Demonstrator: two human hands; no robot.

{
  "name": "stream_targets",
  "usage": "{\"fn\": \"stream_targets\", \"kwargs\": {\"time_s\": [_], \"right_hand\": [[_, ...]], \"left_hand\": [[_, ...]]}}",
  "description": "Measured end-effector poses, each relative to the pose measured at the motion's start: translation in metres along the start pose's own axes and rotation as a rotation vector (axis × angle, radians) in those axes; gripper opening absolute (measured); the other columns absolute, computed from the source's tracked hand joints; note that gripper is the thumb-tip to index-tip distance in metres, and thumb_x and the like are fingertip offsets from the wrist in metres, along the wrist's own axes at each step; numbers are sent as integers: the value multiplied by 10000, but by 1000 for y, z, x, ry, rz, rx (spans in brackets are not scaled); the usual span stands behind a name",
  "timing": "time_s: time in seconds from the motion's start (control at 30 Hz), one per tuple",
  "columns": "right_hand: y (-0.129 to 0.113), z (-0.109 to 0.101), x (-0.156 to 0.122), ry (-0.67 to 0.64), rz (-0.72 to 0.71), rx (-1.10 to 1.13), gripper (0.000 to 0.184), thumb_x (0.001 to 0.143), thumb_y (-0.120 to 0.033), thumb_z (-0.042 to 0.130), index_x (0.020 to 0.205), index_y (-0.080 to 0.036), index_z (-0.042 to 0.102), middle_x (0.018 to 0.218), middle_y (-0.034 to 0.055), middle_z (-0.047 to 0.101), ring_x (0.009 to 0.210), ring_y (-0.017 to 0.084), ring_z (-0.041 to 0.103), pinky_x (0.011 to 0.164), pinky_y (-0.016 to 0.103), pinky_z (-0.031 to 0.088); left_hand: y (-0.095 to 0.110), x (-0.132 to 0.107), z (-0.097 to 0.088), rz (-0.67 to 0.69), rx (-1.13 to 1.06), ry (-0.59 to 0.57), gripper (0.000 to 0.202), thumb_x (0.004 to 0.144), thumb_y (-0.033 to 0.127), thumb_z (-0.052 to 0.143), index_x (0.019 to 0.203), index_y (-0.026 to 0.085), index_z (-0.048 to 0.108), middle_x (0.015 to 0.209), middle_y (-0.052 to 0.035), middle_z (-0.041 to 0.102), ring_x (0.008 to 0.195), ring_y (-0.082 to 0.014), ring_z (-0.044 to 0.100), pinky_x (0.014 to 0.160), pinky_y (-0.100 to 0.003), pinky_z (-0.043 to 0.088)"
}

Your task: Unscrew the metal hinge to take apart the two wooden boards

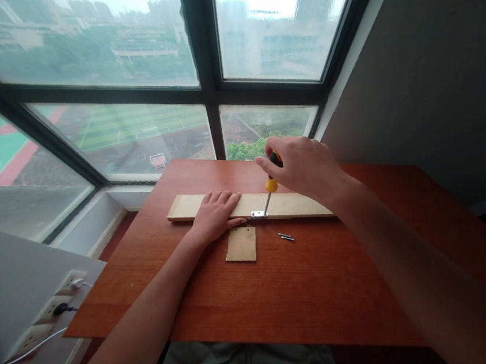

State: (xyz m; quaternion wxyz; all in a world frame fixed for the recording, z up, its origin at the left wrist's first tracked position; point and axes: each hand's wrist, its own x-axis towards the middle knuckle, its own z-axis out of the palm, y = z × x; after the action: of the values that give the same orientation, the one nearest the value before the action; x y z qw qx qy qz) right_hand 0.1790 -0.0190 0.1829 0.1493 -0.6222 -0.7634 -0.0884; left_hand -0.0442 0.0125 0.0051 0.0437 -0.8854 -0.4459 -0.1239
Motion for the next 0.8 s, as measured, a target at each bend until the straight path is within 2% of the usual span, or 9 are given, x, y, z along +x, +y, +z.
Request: {"fn": "stream_targets", "kwargs": {"time_s": [0.1,0.17,0.23,0.33,0.47,0.6,0.7,0.8], "right_hand": [[0,0,1,-15,-33,15,223,888,-381,462,888,-246,641,810,28,685,669,193,565,557,327,323],[1,0,2,-24,-90,72,189,837,-303,504,947,-230,639,923,41,700,740,193,594,606,323,373],[3,1,2,-32,-131,122,238,786,-257,534,1000,-217,631,991,50,693,799,199,608,639,319,399],[3,1,0,-25,-126,110,216,808,-304,532,979,-224,638,975,46,687,781,201,604,603,318,381],[3,0,1,-6,-11,-46,303,902,-460,450,867,-249,664,779,44,675,656,211,570,539,332,303],[6,-3,3,-52,-102,41,241,861,-325,488,1001,-237,664,933,50,709,750,208,607,608,329,380],[7,-6,3,-95,-183,135,306,792,-248,529,1074,-212,642,1027,53,701,813,196,616,690,317,425],[5,-8,2,-103,-140,102,241,845,-314,495,1000,-228,659,974,46,702,776,199,605,642,323,402]], "left_hand": [[0,0,-1,-1,-5,-2,682,863,684,504,1366,224,484,1285,-131,580,1199,-310,486,1067,-453,295],[0,0,-1,-3,-7,-3,685,861,689,502,1365,225,484,1281,-131,582,1197,-309,487,1063,-449,298],[0,0,-1,-3,-3,-3,688,860,689,505,1366,223,484,1281,-132,583,1197,-309,488,1064,-450,297],[1,0,-2,-2,-1,-5,697,851,682,528,1372,221,481,1290,-134,581,1200,-310,488,1061,-449,301],[1,0,-2,-3,-1,-13,696,848,680,536,1368,219,487,1291,-132,582,1203,-310,489,1058,-447,307],[0,0,-2,-6,-7,-13,682,850,674,539,1362,226,491,1292,-130,580,1198,-307,491,1058,-441,309],[1,0,-2,-7,-9,-13,683,849,671,544,1369,232,485,1300,-131,573,1206,-307,487,1069,-444,297],[1,0,-2,-8,3,-20,692,846,672,549,1378,235,477,1308,-129,570,1212,-309,482,1076,-449,290]]}}
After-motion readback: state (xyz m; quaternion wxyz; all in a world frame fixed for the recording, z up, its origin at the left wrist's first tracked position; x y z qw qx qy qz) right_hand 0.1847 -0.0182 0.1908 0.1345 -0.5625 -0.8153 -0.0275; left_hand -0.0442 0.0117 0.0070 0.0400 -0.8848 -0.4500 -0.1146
